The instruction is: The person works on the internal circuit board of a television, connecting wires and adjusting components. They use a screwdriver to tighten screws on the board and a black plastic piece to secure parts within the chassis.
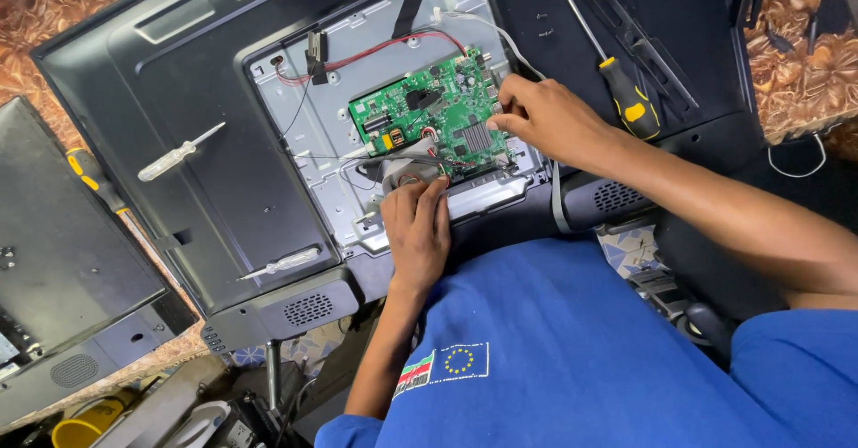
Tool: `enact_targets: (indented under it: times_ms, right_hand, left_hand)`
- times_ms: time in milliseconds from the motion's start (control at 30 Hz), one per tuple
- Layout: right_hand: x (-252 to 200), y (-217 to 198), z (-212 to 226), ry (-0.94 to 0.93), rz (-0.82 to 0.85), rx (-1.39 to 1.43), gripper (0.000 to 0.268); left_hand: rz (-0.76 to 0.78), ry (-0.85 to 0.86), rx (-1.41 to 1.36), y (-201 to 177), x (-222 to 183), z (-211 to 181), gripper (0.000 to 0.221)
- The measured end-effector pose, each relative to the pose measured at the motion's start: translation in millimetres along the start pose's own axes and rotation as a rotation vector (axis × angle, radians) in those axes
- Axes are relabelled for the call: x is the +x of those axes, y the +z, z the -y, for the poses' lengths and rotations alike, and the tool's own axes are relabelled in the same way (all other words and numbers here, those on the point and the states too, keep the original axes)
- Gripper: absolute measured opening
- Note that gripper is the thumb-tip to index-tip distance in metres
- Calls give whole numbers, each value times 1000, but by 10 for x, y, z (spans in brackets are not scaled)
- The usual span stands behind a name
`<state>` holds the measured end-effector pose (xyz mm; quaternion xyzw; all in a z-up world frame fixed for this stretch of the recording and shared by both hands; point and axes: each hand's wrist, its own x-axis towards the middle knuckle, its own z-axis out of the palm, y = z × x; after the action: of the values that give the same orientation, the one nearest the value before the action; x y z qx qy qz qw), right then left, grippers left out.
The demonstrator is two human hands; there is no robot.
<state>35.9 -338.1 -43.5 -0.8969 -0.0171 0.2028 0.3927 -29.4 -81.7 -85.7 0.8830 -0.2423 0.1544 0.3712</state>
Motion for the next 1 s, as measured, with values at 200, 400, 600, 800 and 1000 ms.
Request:
enact_targets:
  times_ms: [200,400,600,800,1000]
  right_hand:
    - [28,68,-47,0,-7,98,23]
    - [50,76,-109,-3,12,224,19]
    - [38,19,-17,7,9,264,23]
    - [19,-30,82,44,-4,281,25]
    - [45,9,-14,74,16,296,24]
  left_hand:
    - [-1,8,15,9,12,12,20]
    - [0,4,22,41,11,30,19]
    - [13,-7,47,-5,48,6,19]
    - [109,15,-141,-306,290,-101,36]
    - [-136,-240,-126,-556,600,79,14]
